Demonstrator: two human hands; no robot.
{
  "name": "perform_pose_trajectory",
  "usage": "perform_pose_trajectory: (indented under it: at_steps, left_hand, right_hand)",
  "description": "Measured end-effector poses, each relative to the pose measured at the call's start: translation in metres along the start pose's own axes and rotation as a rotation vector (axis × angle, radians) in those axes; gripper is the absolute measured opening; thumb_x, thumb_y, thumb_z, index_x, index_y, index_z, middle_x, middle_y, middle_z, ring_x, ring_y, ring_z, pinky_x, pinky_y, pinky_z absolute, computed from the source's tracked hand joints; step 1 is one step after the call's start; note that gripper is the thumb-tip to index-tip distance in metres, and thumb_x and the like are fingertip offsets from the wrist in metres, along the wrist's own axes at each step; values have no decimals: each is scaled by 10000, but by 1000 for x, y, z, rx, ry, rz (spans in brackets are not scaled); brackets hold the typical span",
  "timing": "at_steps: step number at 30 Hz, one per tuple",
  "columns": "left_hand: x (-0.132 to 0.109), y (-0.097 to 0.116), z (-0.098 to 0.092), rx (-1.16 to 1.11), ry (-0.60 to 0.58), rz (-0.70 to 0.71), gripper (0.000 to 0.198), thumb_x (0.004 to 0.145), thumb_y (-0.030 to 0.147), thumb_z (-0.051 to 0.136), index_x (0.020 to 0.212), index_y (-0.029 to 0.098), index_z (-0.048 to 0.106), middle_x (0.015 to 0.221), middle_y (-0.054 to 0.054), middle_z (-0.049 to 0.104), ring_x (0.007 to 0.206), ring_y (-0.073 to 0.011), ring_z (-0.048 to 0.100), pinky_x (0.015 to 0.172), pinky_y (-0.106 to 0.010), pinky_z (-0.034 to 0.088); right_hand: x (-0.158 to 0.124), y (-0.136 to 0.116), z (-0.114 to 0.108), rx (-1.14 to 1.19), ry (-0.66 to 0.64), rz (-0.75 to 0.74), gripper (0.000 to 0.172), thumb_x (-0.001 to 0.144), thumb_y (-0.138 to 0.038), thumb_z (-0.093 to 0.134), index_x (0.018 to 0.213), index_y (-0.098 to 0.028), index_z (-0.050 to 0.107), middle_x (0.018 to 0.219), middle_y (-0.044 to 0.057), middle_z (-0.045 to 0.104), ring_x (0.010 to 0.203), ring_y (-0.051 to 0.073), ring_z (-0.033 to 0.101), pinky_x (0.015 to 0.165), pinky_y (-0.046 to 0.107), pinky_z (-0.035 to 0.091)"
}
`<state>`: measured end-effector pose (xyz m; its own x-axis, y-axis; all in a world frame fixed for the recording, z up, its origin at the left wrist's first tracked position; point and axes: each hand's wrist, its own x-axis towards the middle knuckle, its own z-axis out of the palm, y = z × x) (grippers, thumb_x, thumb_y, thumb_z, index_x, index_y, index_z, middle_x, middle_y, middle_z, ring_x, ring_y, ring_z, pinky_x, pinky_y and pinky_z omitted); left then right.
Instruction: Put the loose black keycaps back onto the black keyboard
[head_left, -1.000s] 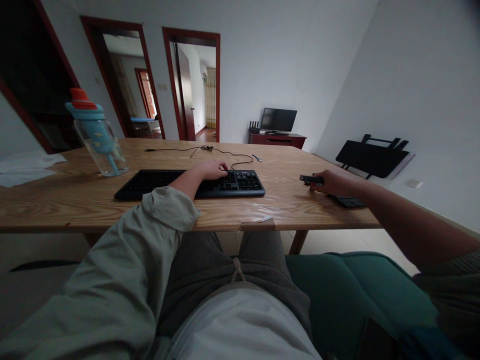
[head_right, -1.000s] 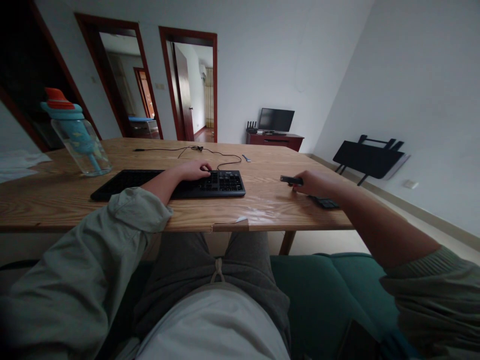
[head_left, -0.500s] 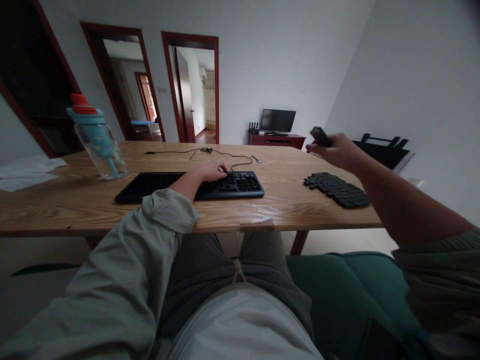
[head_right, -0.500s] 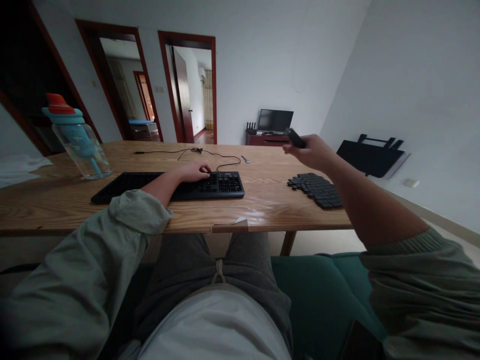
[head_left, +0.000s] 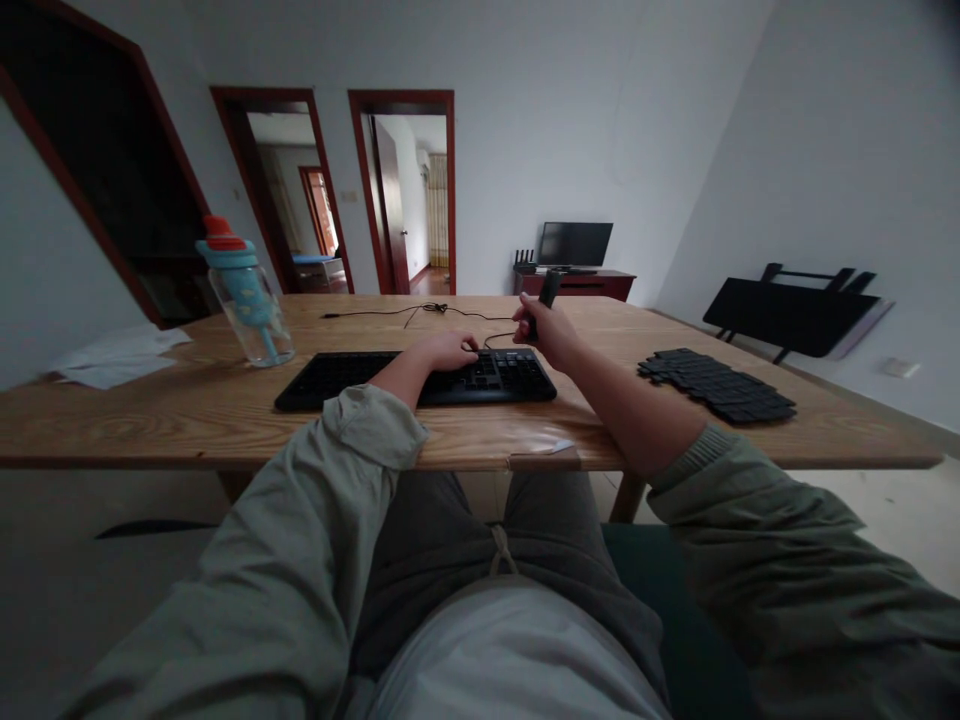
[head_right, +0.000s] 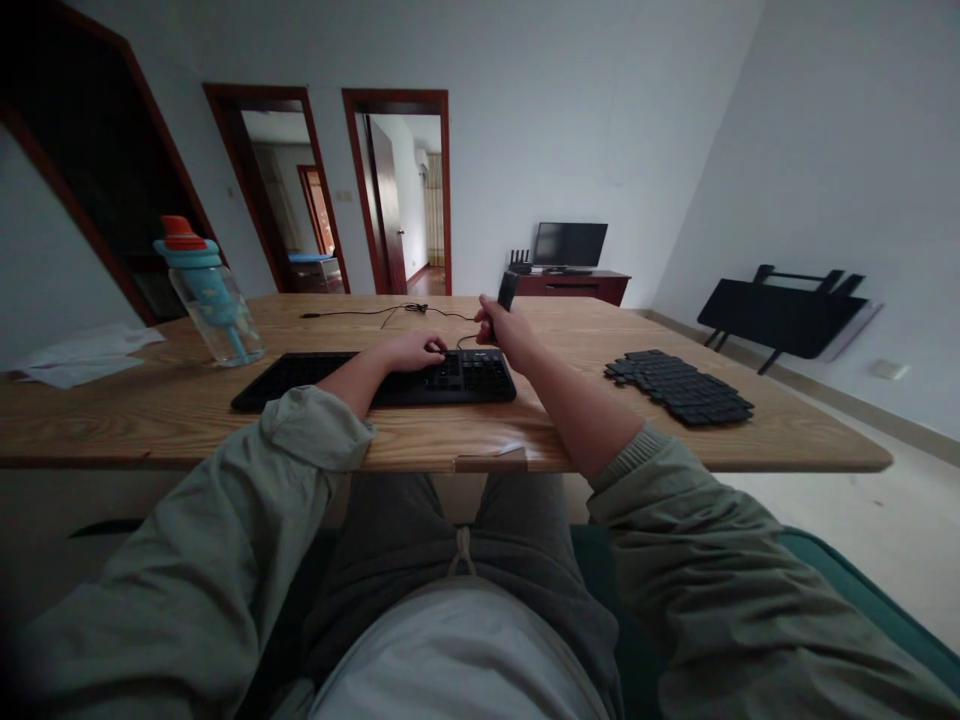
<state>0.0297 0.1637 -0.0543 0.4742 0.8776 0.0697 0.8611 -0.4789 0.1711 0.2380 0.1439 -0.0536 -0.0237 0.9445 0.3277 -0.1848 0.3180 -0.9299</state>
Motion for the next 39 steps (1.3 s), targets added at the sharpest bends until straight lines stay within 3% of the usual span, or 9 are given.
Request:
perform_pose_trajectory:
  at_steps: [3,6,10,14,22,39]
  left_hand:
    - [-1,3,-1,-15,15,-1,396,887,332,573,1249,217,683,1259,-41,720,1097,-203,671,905,-241,515]
    - [-5,13,-3,-29,123,-11,353,873,317,580,1187,228,715,1219,-30,731,1098,-216,666,932,-273,512]
    - [-10,27,-4,-83,254,175,308,876,335,610,1129,210,735,1180,-28,736,1114,-209,650,988,-287,482]
    - [-11,32,-1,-88,211,298,249,857,330,664,1061,221,755,1102,-11,750,1065,-199,657,944,-280,486]
    - [-8,32,3,-92,203,314,211,837,279,689,1007,191,777,1007,-32,756,971,-200,666,842,-269,484]
    - [-4,31,6,-116,188,291,244,837,261,693,1053,193,783,982,-41,764,893,-196,666,787,-278,476]
  right_hand:
    - [1,8,-10,4,61,34,442,860,-587,688,690,-204,547,535,-40,477,472,100,490,537,259,504]
    - [-1,11,-8,13,67,12,487,839,-644,684,684,-200,554,549,-36,487,493,99,508,551,250,499]
    - [-2,18,0,-54,36,-25,560,807,-734,653,678,-193,584,568,-4,544,528,111,531,514,231,449]
    - [-1,23,-1,-108,24,-55,612,771,-801,620,687,-195,600,577,3,576,539,117,538,520,235,440]
    - [-1,21,-4,-175,63,-61,656,774,-841,558,694,-191,602,584,8,583,531,119,538,543,247,440]
    - [0,24,-6,-243,83,-110,694,757,-881,516,691,-195,597,605,16,584,545,124,546,550,250,440]
